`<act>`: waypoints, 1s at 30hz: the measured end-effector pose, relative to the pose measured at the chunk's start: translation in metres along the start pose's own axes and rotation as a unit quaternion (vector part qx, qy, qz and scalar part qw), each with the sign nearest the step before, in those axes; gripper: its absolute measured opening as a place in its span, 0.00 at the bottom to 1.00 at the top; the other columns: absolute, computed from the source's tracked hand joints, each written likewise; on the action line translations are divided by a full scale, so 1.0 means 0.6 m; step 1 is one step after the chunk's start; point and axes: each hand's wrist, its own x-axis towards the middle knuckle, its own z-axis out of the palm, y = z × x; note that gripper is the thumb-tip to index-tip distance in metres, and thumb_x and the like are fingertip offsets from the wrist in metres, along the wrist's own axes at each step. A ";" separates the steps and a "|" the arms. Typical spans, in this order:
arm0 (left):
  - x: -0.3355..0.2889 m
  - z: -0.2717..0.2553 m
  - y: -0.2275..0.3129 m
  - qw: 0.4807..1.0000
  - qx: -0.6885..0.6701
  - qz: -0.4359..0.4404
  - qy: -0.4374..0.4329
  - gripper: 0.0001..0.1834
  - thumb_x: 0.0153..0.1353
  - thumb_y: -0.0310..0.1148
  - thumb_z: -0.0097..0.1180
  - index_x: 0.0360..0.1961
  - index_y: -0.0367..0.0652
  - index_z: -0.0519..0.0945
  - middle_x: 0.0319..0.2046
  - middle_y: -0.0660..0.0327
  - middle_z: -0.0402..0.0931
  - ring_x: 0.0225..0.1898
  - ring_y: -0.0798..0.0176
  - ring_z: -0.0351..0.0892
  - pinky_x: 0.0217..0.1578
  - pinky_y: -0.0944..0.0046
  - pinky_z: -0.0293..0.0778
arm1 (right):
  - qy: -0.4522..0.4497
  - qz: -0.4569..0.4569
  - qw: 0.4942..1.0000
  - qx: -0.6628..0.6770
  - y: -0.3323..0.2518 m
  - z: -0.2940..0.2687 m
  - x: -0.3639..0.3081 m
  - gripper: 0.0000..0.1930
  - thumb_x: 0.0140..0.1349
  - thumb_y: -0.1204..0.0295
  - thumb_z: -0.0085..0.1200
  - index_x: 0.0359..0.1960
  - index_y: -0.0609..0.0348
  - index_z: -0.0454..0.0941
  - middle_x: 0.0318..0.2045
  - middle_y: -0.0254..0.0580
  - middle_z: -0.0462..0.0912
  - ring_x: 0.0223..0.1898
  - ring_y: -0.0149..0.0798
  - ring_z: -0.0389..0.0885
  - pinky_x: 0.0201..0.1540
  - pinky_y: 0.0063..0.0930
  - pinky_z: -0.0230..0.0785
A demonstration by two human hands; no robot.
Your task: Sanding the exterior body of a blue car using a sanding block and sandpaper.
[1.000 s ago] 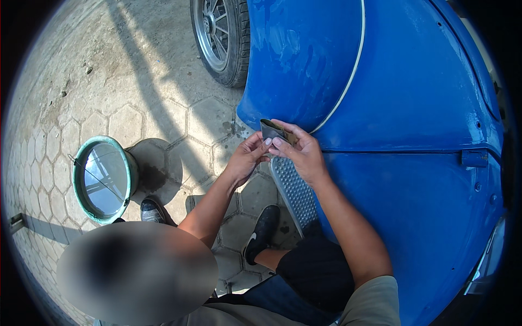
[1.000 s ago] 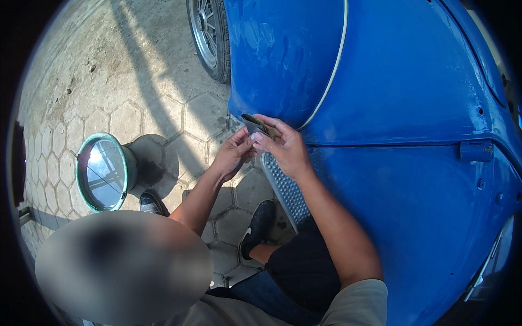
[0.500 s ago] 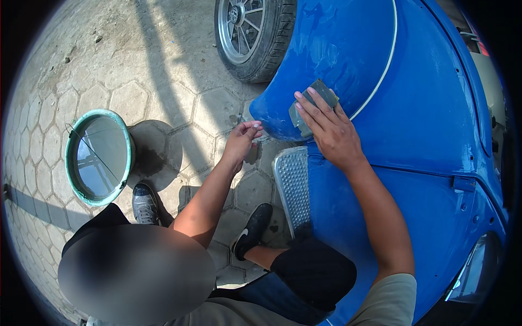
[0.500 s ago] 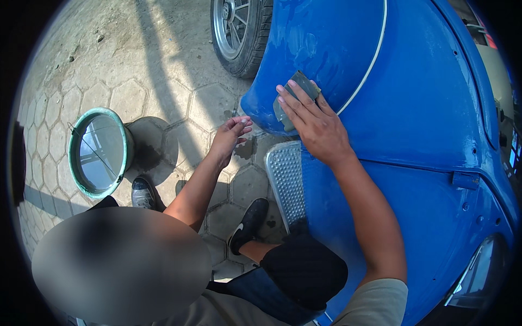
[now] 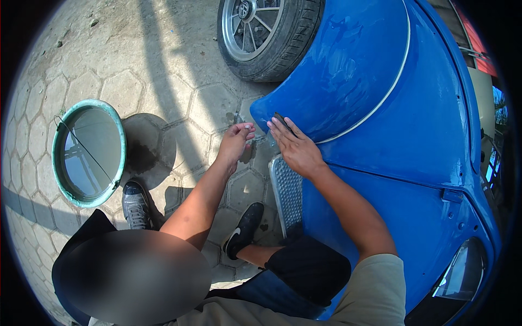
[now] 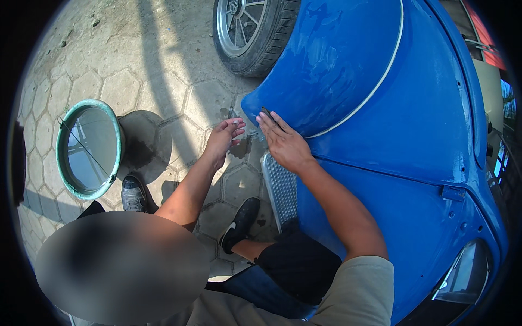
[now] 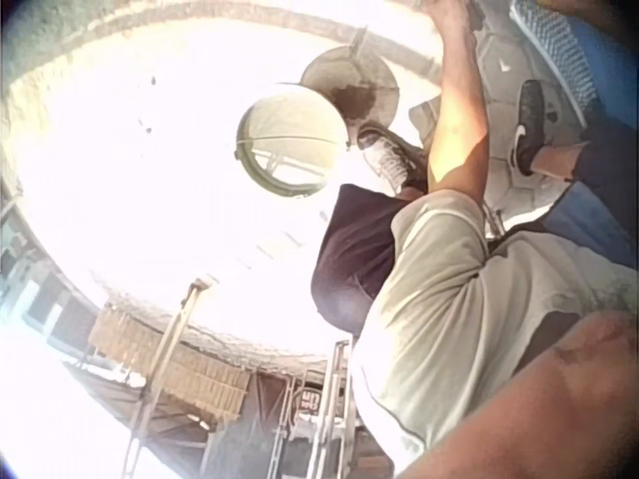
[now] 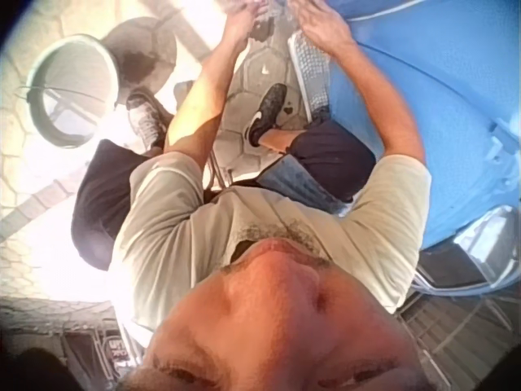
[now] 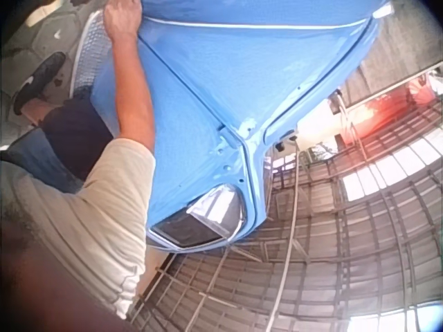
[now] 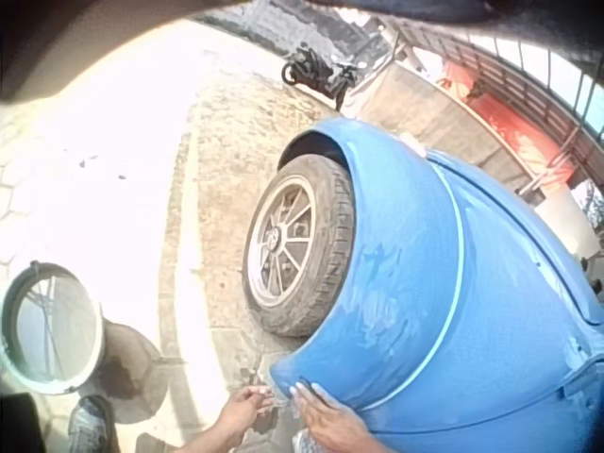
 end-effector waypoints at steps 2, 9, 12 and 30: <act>0.004 -0.004 0.003 1.000 -0.005 0.021 -0.008 0.18 0.89 0.42 0.53 0.68 0.44 0.83 0.65 0.60 0.88 0.65 0.62 0.86 0.61 0.57 0.78 | 0.061 0.039 0.996 0.052 0.038 -0.050 -0.031 0.32 0.76 0.72 0.50 0.81 0.66 0.75 0.90 0.41 0.65 0.92 0.44 0.53 0.95 0.56 0.40; 0.004 -0.016 -0.009 0.999 -0.038 0.017 0.023 0.18 0.90 0.41 0.50 0.70 0.48 0.82 0.66 0.62 0.88 0.65 0.65 0.85 0.62 0.58 0.77 | 0.055 0.035 0.998 0.015 0.057 -0.065 -0.057 0.32 0.77 0.72 0.48 0.82 0.67 0.73 0.90 0.42 0.63 0.92 0.45 0.53 0.95 0.56 0.41; 0.003 -0.017 -0.025 0.999 -0.031 0.002 0.025 0.18 0.89 0.40 0.49 0.70 0.48 0.82 0.65 0.63 0.88 0.64 0.66 0.86 0.61 0.59 0.77 | 0.036 -0.002 0.999 -0.023 0.006 0.001 -0.017 0.33 0.78 0.68 0.46 0.82 0.72 0.71 0.90 0.46 0.62 0.93 0.45 0.53 0.95 0.54 0.38; 0.013 -0.027 -0.055 0.996 -0.081 -0.023 0.026 0.18 0.89 0.42 0.51 0.70 0.49 0.83 0.63 0.66 0.88 0.62 0.69 0.86 0.57 0.63 0.79 | 0.012 0.018 0.999 -0.040 -0.034 0.044 0.026 0.37 0.75 0.69 0.49 0.84 0.74 0.68 0.91 0.51 0.61 0.93 0.48 0.51 0.95 0.52 0.38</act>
